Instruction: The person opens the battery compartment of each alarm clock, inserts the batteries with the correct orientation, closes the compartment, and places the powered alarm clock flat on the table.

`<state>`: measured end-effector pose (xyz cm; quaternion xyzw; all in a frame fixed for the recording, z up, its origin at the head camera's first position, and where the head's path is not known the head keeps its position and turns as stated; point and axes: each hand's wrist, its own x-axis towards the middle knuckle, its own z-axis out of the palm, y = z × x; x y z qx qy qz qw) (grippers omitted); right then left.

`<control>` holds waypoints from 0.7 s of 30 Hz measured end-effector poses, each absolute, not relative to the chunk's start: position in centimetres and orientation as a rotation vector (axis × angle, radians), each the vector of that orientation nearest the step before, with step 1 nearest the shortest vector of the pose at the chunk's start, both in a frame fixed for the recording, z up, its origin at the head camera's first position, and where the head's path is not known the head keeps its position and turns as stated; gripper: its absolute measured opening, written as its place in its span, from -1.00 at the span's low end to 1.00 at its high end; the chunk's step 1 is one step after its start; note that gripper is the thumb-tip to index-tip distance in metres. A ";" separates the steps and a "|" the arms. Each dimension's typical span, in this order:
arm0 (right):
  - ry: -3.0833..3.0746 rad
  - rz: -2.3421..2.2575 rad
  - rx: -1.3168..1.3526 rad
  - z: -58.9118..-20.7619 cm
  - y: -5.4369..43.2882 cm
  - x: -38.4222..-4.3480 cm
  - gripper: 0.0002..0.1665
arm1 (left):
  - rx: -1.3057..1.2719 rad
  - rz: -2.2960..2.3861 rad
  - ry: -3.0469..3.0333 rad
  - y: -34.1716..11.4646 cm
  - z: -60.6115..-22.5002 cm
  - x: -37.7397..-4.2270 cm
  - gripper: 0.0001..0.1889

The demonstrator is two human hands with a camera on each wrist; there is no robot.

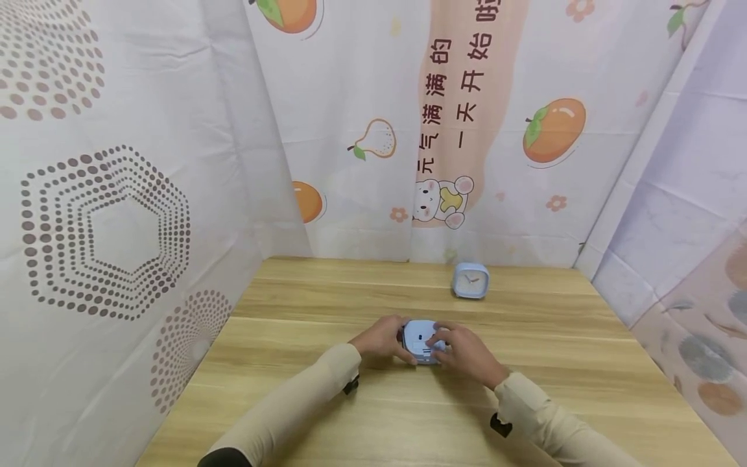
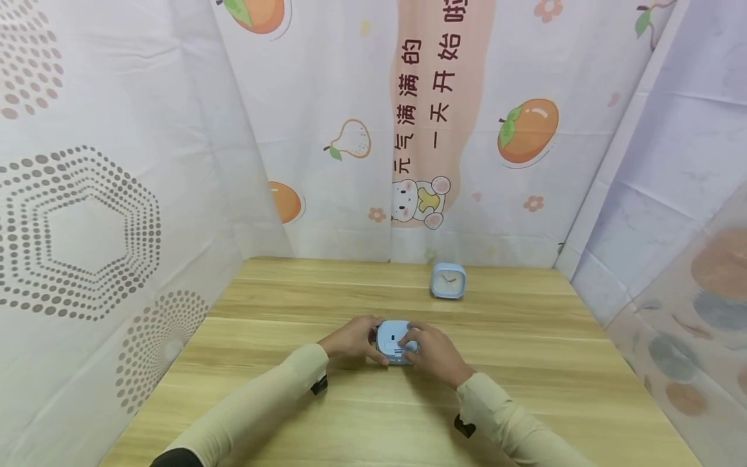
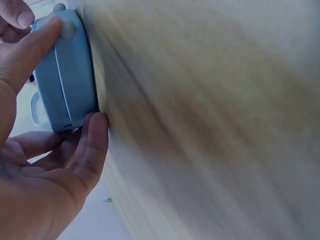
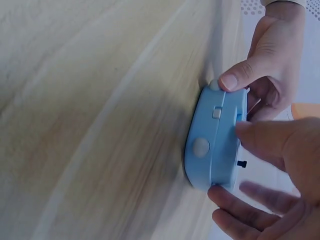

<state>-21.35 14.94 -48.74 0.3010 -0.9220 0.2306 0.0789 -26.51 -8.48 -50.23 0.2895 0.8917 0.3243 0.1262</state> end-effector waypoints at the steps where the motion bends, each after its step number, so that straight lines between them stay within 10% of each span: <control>1: -2.758 0.710 0.878 -48.7 14.9 -21.3 -0.83 | 0.841 0.947 2.606 -8.5 -50.4 -26.5 -0.33; 21: -2.842 1.182 0.532 -48.6 14.5 -21.7 -0.66 | 0.810 0.961 2.902 -7.8 -49.2 -24.1 0.03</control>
